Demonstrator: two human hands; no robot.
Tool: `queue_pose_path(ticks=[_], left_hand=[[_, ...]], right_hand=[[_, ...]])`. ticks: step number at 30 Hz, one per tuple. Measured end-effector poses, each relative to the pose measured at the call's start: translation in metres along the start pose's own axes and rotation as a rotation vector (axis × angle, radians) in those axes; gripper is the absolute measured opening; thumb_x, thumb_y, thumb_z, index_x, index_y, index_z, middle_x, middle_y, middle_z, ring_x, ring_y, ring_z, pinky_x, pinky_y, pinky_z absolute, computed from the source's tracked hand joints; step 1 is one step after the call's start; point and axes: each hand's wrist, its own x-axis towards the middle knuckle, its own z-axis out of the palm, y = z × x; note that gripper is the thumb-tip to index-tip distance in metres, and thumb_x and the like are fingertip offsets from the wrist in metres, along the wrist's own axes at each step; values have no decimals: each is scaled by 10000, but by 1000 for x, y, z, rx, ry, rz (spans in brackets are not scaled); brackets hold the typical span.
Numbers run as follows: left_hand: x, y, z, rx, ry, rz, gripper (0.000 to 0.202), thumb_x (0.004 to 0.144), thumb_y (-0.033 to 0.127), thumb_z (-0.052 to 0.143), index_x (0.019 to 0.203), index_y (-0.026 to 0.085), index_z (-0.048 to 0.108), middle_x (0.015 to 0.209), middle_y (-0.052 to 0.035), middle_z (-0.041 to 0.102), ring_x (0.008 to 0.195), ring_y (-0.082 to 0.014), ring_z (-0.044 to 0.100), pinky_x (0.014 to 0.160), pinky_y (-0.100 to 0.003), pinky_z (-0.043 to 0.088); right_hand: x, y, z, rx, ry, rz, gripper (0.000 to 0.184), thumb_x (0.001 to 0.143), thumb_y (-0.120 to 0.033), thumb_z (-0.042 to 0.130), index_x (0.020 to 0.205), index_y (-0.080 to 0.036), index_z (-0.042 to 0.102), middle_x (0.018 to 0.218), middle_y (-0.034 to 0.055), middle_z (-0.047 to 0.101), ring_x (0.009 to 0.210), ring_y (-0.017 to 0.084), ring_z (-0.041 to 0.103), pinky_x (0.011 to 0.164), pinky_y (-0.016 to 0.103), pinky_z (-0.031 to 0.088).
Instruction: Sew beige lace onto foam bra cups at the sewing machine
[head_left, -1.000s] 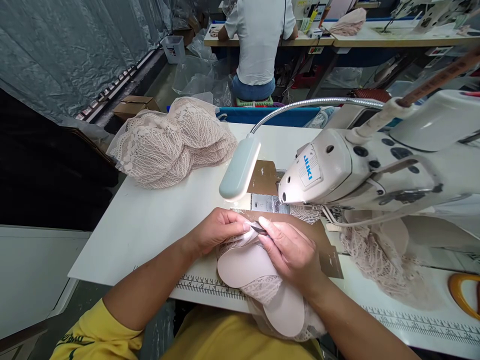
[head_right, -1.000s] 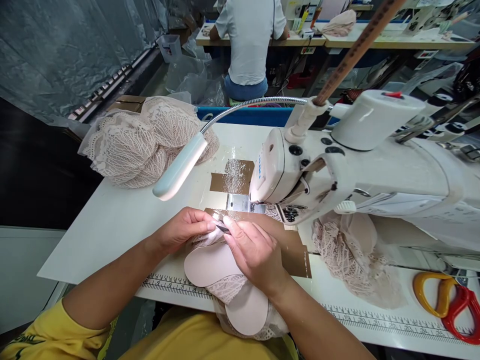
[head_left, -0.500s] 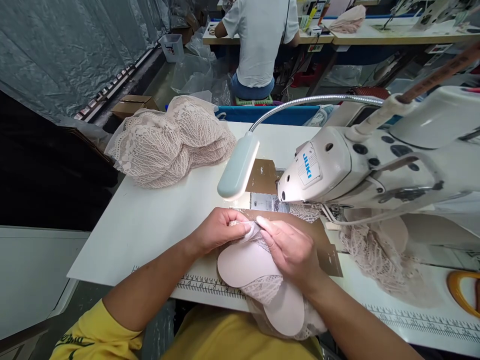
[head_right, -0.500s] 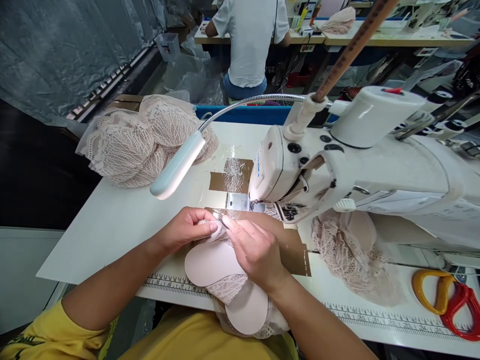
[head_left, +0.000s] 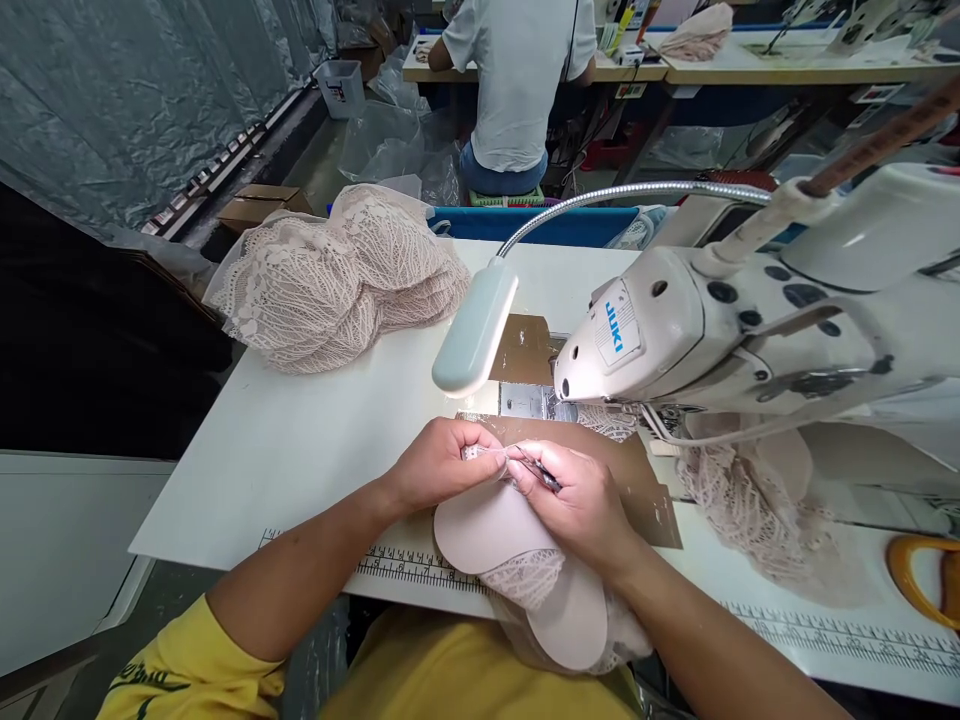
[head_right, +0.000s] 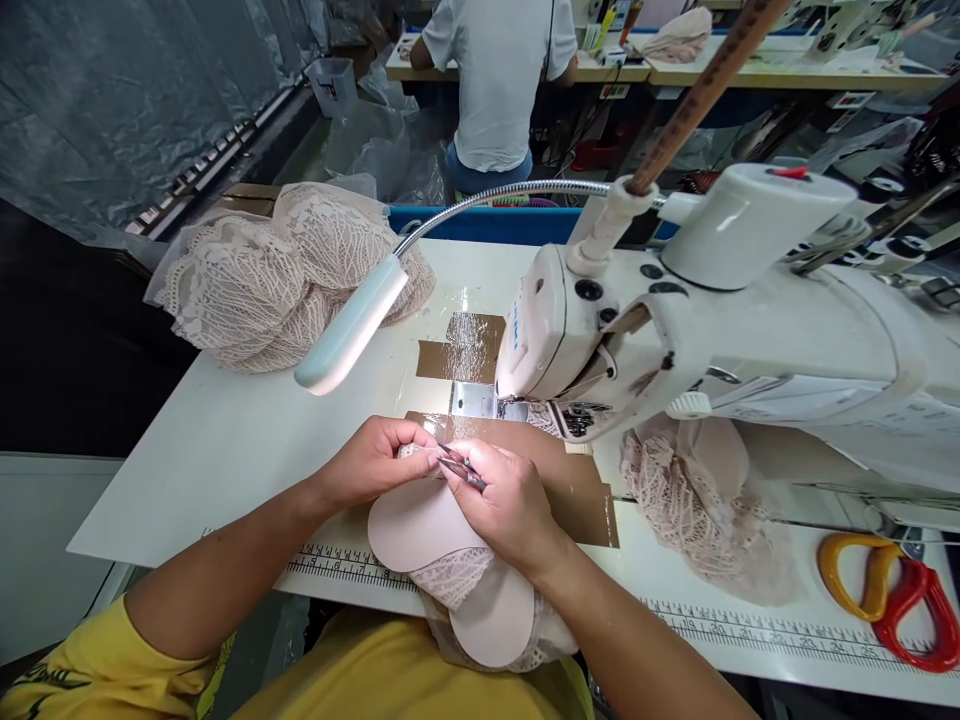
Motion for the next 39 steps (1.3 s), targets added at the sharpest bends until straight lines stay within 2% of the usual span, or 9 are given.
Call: queue_pose_path(ticks=[7,13,18,24,29,31,33,36,39], left_hand=[[0,-1,4,-49,-31,-78,149,754,287,656,778,151,711,770,-26,656,704,-131,552,570,-189,387],[1,-3,2,11,-22,-41,133,764,254,618,737,143,688,673,1,596,618,-95,487,532,-182,342],[0,-4,0,62,-1,-15,119,765,247,603,733,159,676,679,12,588,621,-93,480,543,-187,342],[3,-6,-3,54,28,-30,97,758,237,602,714,155,627,641,32,527,602,-88,435,542,-196,318],[5,-8,-4,-161,-55,-3,122,732,202,635,725,158,522,713,32,536,629,-79,445,567,-186,341],[5,-7,-3,-266,-74,7,180,722,188,643,705,159,467,783,10,571,665,-85,477,603,-198,375],[4,-4,-2,-350,-92,17,244,719,178,647,668,161,409,805,-6,584,688,-92,499,631,-212,396],[3,1,-6,-454,-129,32,321,722,152,640,619,165,335,786,-12,576,687,-89,508,637,-219,398],[3,3,-16,-522,-115,39,357,711,125,636,605,168,298,763,-6,552,676,-91,514,605,-220,380]], right_hand=[[3,5,2,-230,66,-247,167,827,-132,436,767,-191,580,623,-5,599,524,130,519,521,257,386],[5,5,-3,-245,38,-115,92,817,-225,462,748,-200,518,567,-21,530,502,128,470,496,249,350],[4,0,-18,182,-196,166,185,874,-265,436,697,-213,444,591,-36,408,533,113,381,497,245,304],[-5,6,-28,830,-392,186,256,882,-417,511,739,-206,482,550,-56,386,470,90,306,451,243,257],[4,5,-19,378,-127,102,176,820,-365,629,894,-206,622,878,34,619,759,168,560,654,287,438],[8,3,-10,194,-25,127,373,764,-331,688,1105,-212,598,1097,68,621,948,214,578,768,314,461],[10,1,-3,132,-50,187,347,798,-290,638,1130,-208,581,1019,51,651,891,195,599,749,302,471],[10,0,2,68,-113,188,87,847,-224,521,834,-204,604,680,-17,587,622,142,531,599,274,426],[8,0,2,-10,-85,157,130,827,-178,506,717,-202,570,642,-24,556,600,135,496,577,273,391]])
